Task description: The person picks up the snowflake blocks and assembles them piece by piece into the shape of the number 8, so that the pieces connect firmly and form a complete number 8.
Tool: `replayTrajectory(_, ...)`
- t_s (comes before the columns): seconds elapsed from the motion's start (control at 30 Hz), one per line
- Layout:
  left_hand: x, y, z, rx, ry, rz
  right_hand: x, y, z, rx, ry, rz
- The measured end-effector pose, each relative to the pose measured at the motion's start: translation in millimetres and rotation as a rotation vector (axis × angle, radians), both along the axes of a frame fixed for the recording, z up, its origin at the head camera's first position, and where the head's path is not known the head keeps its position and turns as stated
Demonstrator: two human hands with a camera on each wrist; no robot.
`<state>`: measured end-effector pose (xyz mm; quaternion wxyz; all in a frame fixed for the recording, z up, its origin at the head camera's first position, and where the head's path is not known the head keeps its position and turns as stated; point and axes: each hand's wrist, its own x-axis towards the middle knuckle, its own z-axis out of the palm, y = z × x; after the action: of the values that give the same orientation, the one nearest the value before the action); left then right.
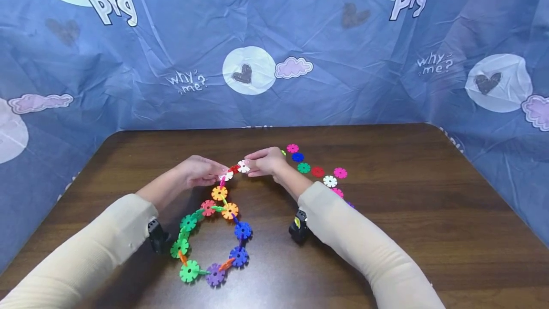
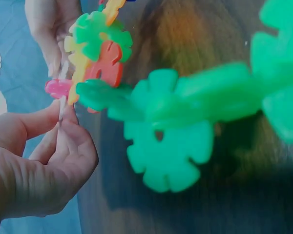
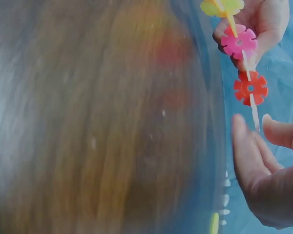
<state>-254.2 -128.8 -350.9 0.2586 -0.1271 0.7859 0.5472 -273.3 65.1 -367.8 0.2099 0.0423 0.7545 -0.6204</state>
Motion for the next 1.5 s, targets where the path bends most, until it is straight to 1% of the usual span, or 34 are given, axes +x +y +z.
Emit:
replayTrajectory(0.1,-1.0,-3.8,0.3,0.010,-0.003,0.000,6.0,3.2,2.2,0.035,0.019,0.002)
replayTrajectory(0.17,-1.5,-6.6,-0.3,0.013,-0.006,0.002,13.7,3.8,3.3,0.064,0.026,0.012)
replayTrajectory(0.23,-2.1,-8.6,-1.0,0.021,-0.008,0.006,24.3,3.4,5.1,0.101,0.039,0.049)
replayTrajectory(0.27,-2.5,-9.5,-1.3,0.028,-0.008,0.002,30.2,2.6,6.5,0.130,0.050,0.083)
replayTrajectory(0.33,-3.5,-10.6,-1.6,0.045,-0.007,-0.001,41.1,1.3,8.6,0.193,0.086,0.176)
replayTrajectory(0.47,-6.4,-10.9,-1.9,0.086,-0.009,0.001,58.1,-1.6,12.7,0.340,0.200,0.361)
replayTrajectory(0.57,-7.7,-11.1,-1.6,0.106,-0.018,0.014,65.4,-2.6,13.7,0.412,0.278,0.449)
replayTrajectory(0.63,-7.5,-11.4,-1.0,0.108,-0.027,0.015,68.3,-1.7,14.0,0.432,0.314,0.489)
replayTrajectory(0.73,-6.2,-11.3,-0.4,0.110,-0.041,0.014,70.3,3.3,14.8,0.441,0.359,0.523)
replayTrajectory(0.9,-1.4,-13.4,-1.3,0.138,-0.069,-0.030,68.6,19.4,18.2,0.477,0.466,0.576)
replayTrajectory(1.03,7.0,-12.1,-3.9,0.161,-0.084,-0.051,64.3,35.9,20.4,0.494,0.537,0.641)
replayTrajectory(1.2,19.3,-5.1,-10.6,0.204,-0.077,-0.054,56.2,55.9,21.5,0.502,0.637,0.728)
replayTrajectory(1.33,25.7,1.1,-13.6,0.213,-0.061,-0.039,53.4,65.2,23.8,0.507,0.663,0.745)
replayTrajectory(1.5,28.7,3.9,-12.0,0.174,-0.008,-0.026,53.1,67.4,23.0,0.504,0.671,0.761)
